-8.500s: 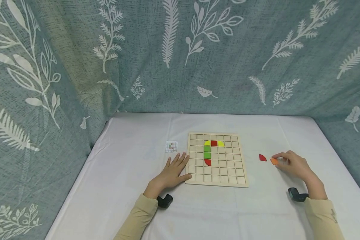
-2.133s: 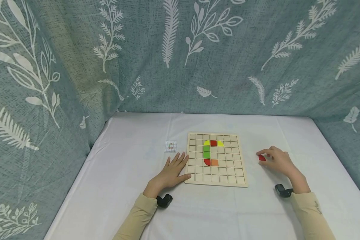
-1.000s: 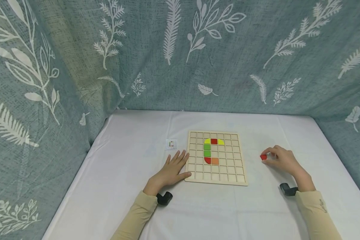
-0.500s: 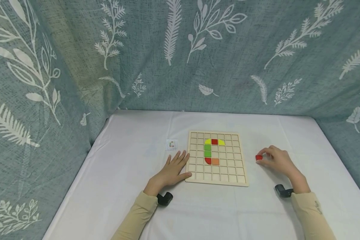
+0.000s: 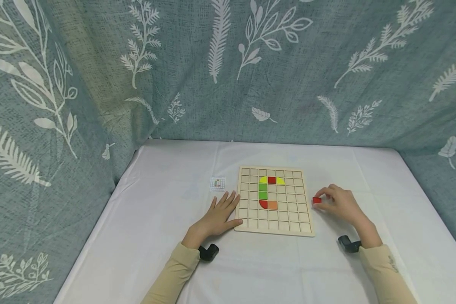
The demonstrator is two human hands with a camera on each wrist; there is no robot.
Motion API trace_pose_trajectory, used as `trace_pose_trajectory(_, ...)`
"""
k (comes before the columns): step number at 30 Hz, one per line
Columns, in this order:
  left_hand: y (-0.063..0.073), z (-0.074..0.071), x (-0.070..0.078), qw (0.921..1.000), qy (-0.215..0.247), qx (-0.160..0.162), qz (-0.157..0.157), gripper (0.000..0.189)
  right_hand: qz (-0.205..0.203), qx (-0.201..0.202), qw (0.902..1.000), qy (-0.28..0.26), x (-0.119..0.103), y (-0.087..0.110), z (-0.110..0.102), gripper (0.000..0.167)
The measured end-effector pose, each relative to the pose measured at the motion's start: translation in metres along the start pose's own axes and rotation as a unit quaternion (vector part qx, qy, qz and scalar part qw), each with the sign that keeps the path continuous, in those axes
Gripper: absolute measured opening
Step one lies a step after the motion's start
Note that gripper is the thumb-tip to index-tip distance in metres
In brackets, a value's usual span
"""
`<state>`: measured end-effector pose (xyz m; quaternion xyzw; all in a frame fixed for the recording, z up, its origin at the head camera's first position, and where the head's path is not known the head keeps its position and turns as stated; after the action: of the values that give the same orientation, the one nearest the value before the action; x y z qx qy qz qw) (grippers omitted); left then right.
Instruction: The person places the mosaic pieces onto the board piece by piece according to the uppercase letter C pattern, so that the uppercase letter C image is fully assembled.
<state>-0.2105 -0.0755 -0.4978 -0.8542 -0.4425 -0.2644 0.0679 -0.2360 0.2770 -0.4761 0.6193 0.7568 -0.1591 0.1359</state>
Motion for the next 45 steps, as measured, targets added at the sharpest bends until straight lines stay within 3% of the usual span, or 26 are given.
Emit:
trace_pose_trajectory(9,0.001,0.000,0.001,1.0000,0.005,0.001,0.000,0.072,-0.021,0.012,0.9996,-0.017,-0.018,-0.003,0.006,0.028)
trace_pose_trajectory(30,0.001,0.000,0.002,0.9999,0.011,0.002,-0.009,0.072,-0.057,-0.008,0.9979,-0.030,-0.061,-0.014,0.024,0.026)
trace_pose_trajectory(45,0.000,-0.001,0.003,1.0000,0.002,-0.002,-0.008,0.072,-0.080,-0.014,0.9966,-0.012,-0.076,-0.018,0.035,0.024)
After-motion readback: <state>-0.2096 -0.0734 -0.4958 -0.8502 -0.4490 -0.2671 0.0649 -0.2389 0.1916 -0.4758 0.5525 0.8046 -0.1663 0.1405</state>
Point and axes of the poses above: each hand's wrist, its own y-axis away from the middle knuckle, its own z-axis out of the palm, x = y × z, the point moved 4 cm from there along -y, towards the middle knuckle, and after that the axes turned 5 degrees about z, right-handed, at the moved point
